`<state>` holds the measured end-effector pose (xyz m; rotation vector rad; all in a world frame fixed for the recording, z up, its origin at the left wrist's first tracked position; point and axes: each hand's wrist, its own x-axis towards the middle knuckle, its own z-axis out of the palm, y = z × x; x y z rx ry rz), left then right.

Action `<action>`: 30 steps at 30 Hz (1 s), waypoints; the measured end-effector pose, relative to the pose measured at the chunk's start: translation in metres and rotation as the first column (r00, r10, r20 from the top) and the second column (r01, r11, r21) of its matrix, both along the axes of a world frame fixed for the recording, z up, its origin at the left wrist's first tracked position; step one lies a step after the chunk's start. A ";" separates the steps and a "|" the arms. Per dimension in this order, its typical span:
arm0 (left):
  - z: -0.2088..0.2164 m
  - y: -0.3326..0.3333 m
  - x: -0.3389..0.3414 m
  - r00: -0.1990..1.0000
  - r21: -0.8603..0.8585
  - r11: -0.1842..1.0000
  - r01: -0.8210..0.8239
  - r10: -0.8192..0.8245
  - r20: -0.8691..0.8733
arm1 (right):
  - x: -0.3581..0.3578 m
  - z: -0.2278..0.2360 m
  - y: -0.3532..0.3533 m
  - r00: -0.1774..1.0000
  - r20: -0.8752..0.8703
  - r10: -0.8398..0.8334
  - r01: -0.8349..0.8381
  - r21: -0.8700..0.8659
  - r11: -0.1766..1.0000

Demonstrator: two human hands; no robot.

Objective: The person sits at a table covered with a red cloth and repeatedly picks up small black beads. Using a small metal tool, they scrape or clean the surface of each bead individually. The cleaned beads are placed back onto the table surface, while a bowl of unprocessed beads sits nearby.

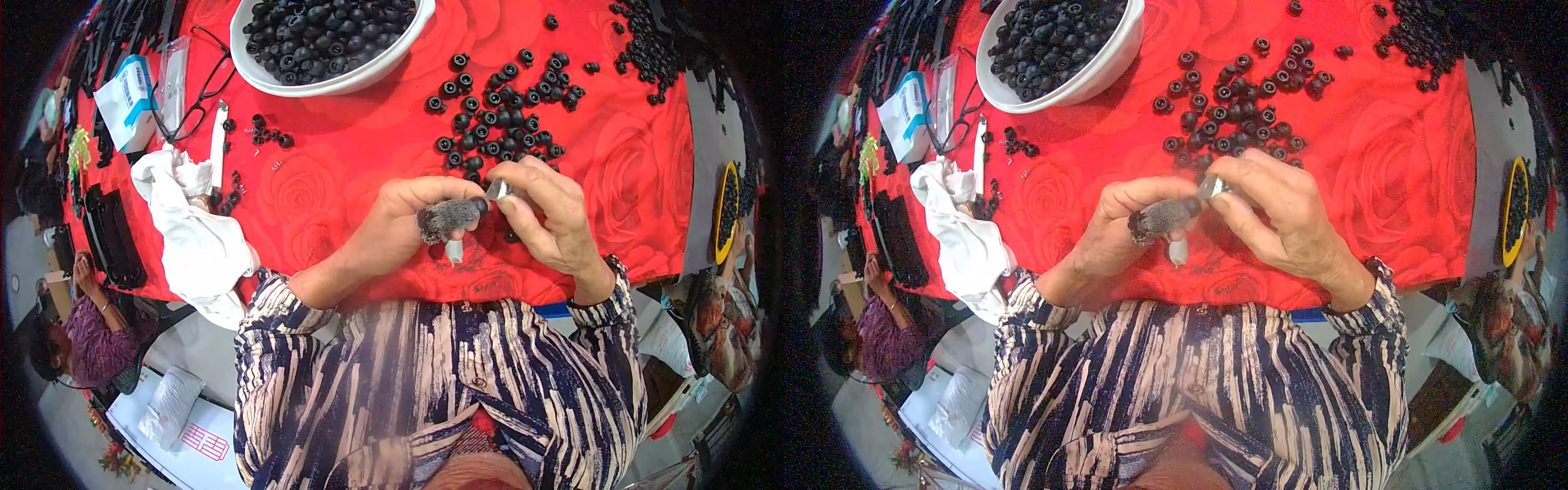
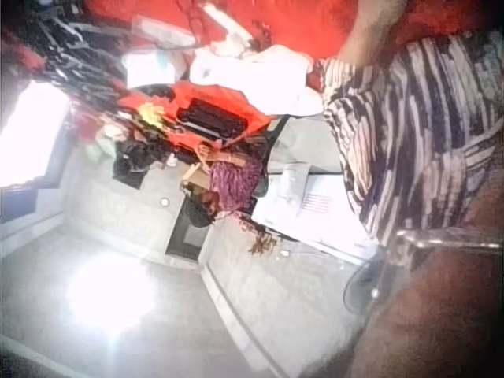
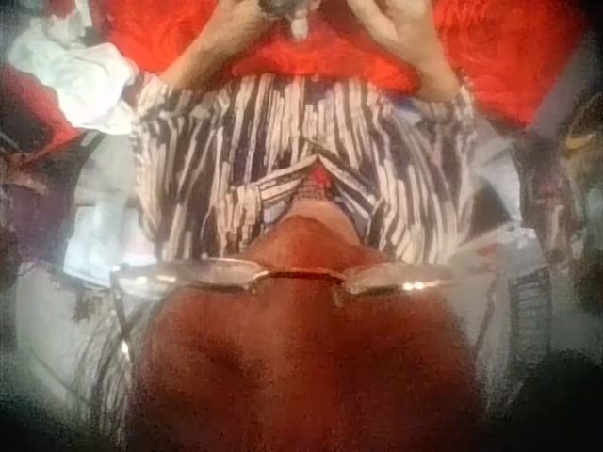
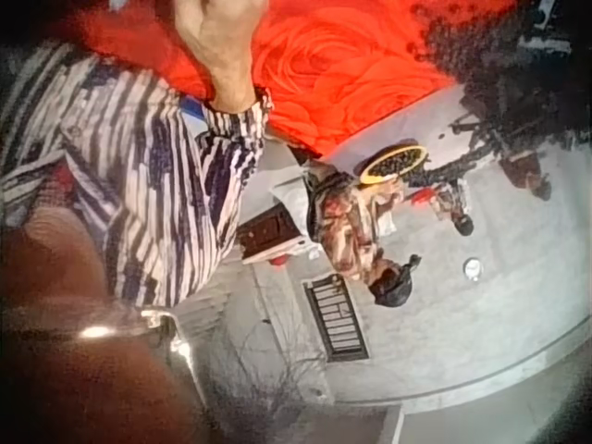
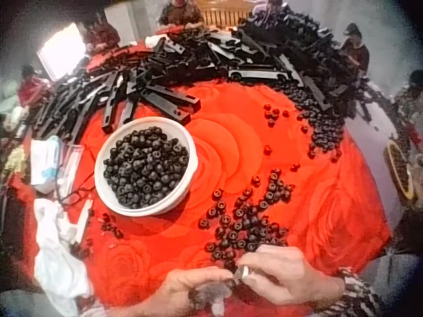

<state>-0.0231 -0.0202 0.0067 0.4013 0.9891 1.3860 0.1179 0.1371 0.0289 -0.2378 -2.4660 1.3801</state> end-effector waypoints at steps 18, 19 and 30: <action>-0.003 0.002 -0.003 1.000 -0.014 1.000 -0.019 0.019 0.008 | 0.002 -0.007 0.002 0.993 -0.062 0.100 -0.101 -0.018 0.995; -0.004 0.002 -0.003 0.999 -0.017 0.999 -0.033 0.033 0.002 | 0.003 -0.003 0.003 0.994 -0.063 0.090 -0.094 -0.079 0.992; -0.025 -0.008 0.013 0.899 0.109 0.994 0.021 -0.067 0.432 | 0.003 -0.016 -0.016 0.917 -0.374 0.139 0.029 0.410 0.912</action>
